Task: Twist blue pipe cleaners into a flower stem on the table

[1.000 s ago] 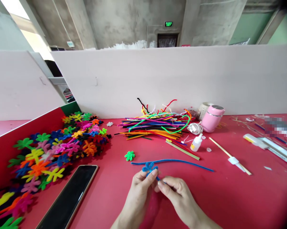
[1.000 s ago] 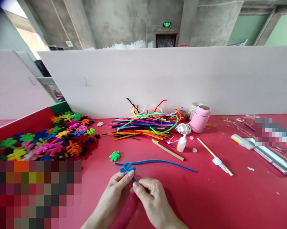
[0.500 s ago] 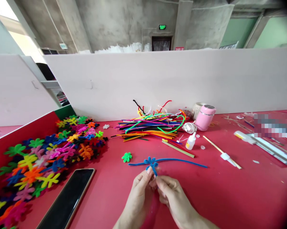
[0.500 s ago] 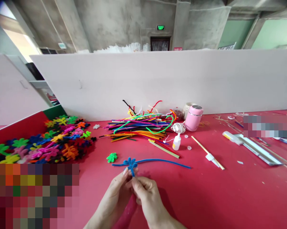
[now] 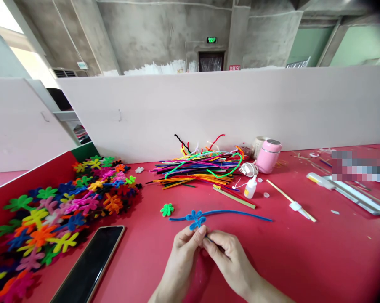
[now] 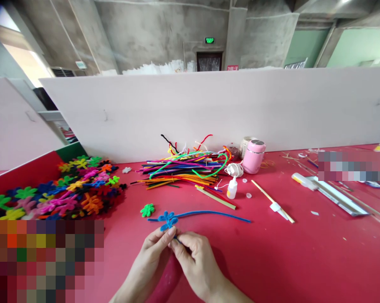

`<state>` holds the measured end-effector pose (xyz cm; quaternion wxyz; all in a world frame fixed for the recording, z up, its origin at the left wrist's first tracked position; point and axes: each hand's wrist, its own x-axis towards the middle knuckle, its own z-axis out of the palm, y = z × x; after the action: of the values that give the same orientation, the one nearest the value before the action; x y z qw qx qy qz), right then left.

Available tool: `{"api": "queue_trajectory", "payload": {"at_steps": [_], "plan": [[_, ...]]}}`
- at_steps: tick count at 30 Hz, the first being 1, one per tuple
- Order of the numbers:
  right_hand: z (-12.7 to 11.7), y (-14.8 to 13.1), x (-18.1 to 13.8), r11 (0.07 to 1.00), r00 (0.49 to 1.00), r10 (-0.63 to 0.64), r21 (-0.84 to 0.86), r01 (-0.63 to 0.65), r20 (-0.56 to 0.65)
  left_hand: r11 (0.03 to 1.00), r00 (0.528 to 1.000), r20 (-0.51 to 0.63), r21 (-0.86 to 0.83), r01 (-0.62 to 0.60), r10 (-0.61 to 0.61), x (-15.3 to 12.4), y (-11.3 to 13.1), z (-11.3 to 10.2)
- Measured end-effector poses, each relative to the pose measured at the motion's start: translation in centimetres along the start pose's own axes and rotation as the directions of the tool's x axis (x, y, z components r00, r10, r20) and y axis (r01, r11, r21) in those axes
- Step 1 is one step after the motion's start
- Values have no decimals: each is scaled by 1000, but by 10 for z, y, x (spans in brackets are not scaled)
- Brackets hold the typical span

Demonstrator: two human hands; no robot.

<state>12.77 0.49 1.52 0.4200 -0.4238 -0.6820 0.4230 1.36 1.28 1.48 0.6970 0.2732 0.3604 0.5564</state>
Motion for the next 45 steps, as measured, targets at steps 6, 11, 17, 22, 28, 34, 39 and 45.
{"api": "queue_trajectory", "payload": {"at_steps": [6,11,17,22,28,34,39,45], "plan": [[-4,0,2,998,999,-28,-49,30,45,999,1000,0,21,28,-28,-2,2,1],[-11,-3,3,999,993,-38,-19,41,113,997,996,-86,77,14,-7,-2,3,0],[-16,-2,4,998,978,-55,25,51,202,993,992,-90,71,96,-90,-4,1,-5],[-17,0,5,999,982,-4,40,-3,190,993,997,-36,101,68,-65,-5,0,-5],[-19,2,6,989,974,83,104,-107,211,976,999,42,219,10,-20,-4,0,0],[-18,3,7,987,983,128,78,-139,131,979,997,-78,203,-12,28,-2,-6,-1],[-18,5,7,998,996,70,3,-70,53,979,993,-109,200,-22,45,-1,-9,-2],[-18,7,8,960,979,169,205,-189,112,956,995,-51,285,-64,82,-4,-6,1]]}}
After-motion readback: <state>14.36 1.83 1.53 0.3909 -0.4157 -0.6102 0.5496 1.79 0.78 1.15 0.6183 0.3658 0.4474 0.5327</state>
